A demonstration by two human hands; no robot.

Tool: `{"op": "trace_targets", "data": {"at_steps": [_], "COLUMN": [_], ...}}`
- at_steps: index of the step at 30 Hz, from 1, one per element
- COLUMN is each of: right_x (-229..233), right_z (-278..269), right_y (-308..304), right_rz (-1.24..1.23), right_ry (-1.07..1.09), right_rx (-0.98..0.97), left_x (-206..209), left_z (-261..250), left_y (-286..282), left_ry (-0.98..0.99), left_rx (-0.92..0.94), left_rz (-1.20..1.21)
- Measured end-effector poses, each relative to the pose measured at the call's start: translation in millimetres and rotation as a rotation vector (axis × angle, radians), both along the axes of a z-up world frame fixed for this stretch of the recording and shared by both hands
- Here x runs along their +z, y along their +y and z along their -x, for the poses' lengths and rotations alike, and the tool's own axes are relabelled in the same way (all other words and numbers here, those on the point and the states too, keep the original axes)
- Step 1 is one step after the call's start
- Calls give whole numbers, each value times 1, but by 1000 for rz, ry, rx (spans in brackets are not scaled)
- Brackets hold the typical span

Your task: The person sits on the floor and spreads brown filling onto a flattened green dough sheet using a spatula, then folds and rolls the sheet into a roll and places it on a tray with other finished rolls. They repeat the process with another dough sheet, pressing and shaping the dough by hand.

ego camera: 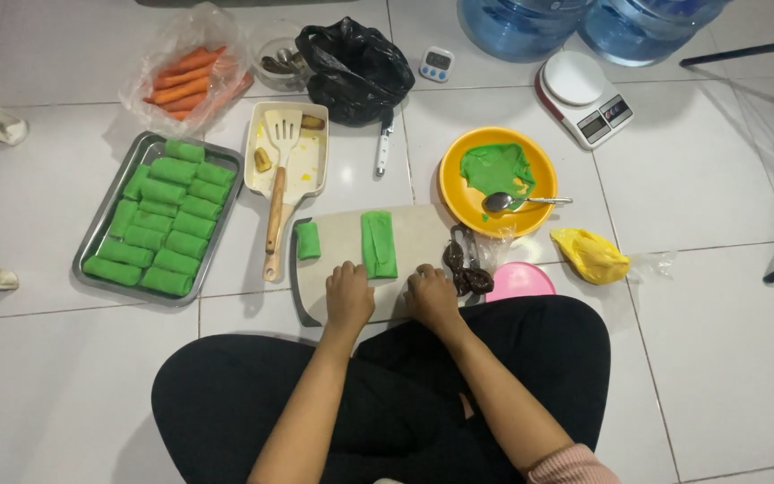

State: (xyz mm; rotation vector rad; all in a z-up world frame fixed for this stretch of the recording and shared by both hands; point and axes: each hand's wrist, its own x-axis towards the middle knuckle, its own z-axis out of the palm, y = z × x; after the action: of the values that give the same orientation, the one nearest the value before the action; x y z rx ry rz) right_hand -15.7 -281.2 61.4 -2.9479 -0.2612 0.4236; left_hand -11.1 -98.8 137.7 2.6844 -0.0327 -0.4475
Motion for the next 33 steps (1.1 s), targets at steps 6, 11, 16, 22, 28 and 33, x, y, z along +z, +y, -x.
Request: {"op": "trace_targets", "data": {"at_steps": [6,11,16,22,28,33], "right_x": [-17,-17,-16,-22,-1,-5], "right_z": [-9,-15,-18,-19,-18,-17], "right_y": [5,23,32,32,31,30], "right_rz": [-192,-365,-317,-345,-543,-636], "right_ry": [-287,-328,-404,-475,-330,-288], "right_rx": [-46,51,140,132,-3,-98], "left_x": [-50,-45,-83,-87,-75,-83], "left_z": [-11,-17,-17,-17,-18,-18], "left_y": [0,-1,-3,-4,-5,-3], "left_ry": [-162,-82,-189,-255,-139,-45], "left_rx": [-66,-91,-116,-73,24,70], "left_rz": [6,1,-39,-29,134,209]}}
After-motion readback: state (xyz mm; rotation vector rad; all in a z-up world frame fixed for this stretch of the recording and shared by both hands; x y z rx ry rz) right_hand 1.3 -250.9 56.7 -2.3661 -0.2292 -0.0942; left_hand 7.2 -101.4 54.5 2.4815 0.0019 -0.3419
